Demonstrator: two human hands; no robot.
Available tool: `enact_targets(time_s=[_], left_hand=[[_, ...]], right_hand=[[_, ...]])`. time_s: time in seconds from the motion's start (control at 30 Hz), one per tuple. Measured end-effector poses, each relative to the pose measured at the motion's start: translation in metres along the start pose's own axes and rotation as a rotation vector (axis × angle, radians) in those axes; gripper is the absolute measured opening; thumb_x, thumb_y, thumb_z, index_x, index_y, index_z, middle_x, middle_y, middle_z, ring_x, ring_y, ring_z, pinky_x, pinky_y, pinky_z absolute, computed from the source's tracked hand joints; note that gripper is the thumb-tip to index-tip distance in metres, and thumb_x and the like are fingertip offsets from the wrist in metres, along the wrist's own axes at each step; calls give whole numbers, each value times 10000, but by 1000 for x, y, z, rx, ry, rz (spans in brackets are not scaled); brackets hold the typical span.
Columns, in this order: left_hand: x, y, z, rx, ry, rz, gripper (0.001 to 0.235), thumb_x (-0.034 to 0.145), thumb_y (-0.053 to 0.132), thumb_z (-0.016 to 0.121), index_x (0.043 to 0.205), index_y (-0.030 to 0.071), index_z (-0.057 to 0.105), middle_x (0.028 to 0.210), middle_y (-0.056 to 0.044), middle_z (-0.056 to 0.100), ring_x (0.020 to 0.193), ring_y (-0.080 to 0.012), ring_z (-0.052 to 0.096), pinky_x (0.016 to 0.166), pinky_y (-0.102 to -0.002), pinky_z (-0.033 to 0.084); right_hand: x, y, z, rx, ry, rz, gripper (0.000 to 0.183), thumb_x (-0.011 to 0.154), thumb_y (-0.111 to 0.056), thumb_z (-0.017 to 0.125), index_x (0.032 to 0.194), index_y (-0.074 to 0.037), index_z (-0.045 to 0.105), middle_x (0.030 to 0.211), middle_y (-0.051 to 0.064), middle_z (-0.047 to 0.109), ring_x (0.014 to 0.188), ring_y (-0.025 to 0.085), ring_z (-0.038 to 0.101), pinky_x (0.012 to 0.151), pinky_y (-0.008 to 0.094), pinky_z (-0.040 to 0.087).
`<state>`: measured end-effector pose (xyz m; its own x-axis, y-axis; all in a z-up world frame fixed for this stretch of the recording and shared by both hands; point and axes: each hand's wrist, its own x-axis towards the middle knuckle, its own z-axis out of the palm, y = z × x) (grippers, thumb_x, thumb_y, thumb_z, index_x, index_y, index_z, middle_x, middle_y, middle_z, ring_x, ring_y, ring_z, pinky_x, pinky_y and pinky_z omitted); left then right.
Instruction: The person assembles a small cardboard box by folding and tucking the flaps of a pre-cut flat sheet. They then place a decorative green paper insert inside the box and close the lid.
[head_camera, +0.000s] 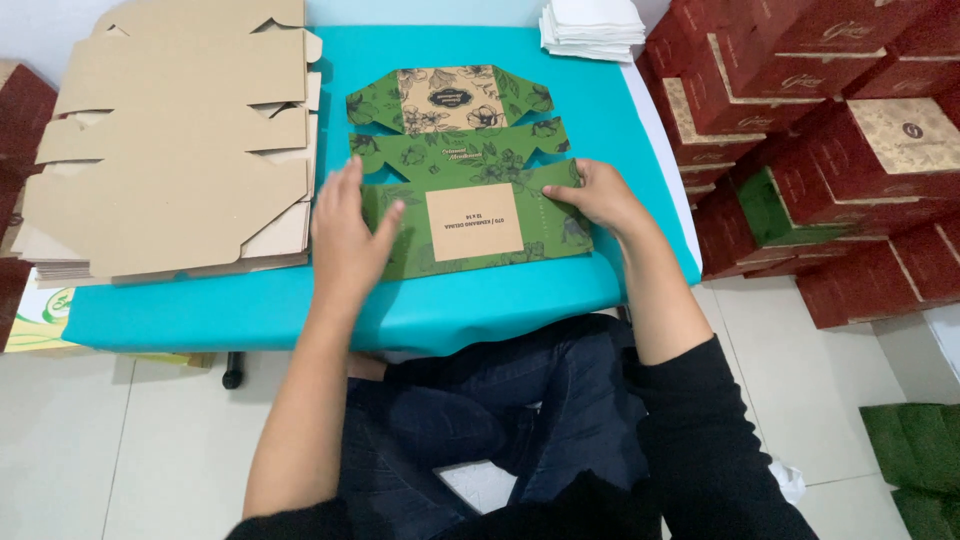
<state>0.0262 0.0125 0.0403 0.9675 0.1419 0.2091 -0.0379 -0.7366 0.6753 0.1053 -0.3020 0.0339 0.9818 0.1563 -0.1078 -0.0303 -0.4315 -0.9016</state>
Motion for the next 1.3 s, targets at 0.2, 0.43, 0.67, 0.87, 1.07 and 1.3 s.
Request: enact_targets(time_s=[0.2,0.43,0.67,0.87,1.07,1.3], left_hand=[[125,-33,19,-260,69,-105,668,960,459,504,1427,36,284,1427,-177,365,1318,-290,391,1045,-424,348],[101,-45,4,-402,231,108,514,993,402,513,1396,120,363,1411,-120,377,1265,-309,469,965,-436,433],[52,-57,-5,-449,271,133,406,1060,286,507,1373,52,396,1341,-190,370,1281,-438,381,1059,-535,337],[46,-73,-1,-514,274,156,436,1069,389,412,1349,55,401,1320,-182,385,1245,-430,427,1044,-540,355],[23,-55,-4,-451,248,306,510,1025,363,479,1416,81,311,1381,-197,340,1247,-465,426,1063,-570,332],[12,-58,3,74,267,216,523,887,89,566,1390,174,448,1266,-125,487,1235,-339,469,1067,-537,281]], right_hand=[[-13,-20,3,154,70,43,330,874,-155,616,1191,-90,548,1222,76,629,1085,196,626,871,337,557],[-29,-54,-38,-10,546,-652,166,989,-82,558,1133,-40,488,1125,161,594,1056,271,590,896,371,521],[-7,-27,13,-1137,798,-1128,71,852,-170,702,903,-201,663,774,3,604,728,198,620,602,343,493],[-13,21,92,-1224,403,-1041,232,891,-188,571,1113,-227,627,1012,-11,704,915,178,680,735,293,541],[-24,39,103,-1174,308,-941,265,891,-180,554,1142,-218,629,1091,0,696,998,211,664,779,309,540],[-40,5,57,-1033,87,-501,532,972,-567,338,1317,-220,548,1386,85,513,1388,369,290,1123,587,96]])
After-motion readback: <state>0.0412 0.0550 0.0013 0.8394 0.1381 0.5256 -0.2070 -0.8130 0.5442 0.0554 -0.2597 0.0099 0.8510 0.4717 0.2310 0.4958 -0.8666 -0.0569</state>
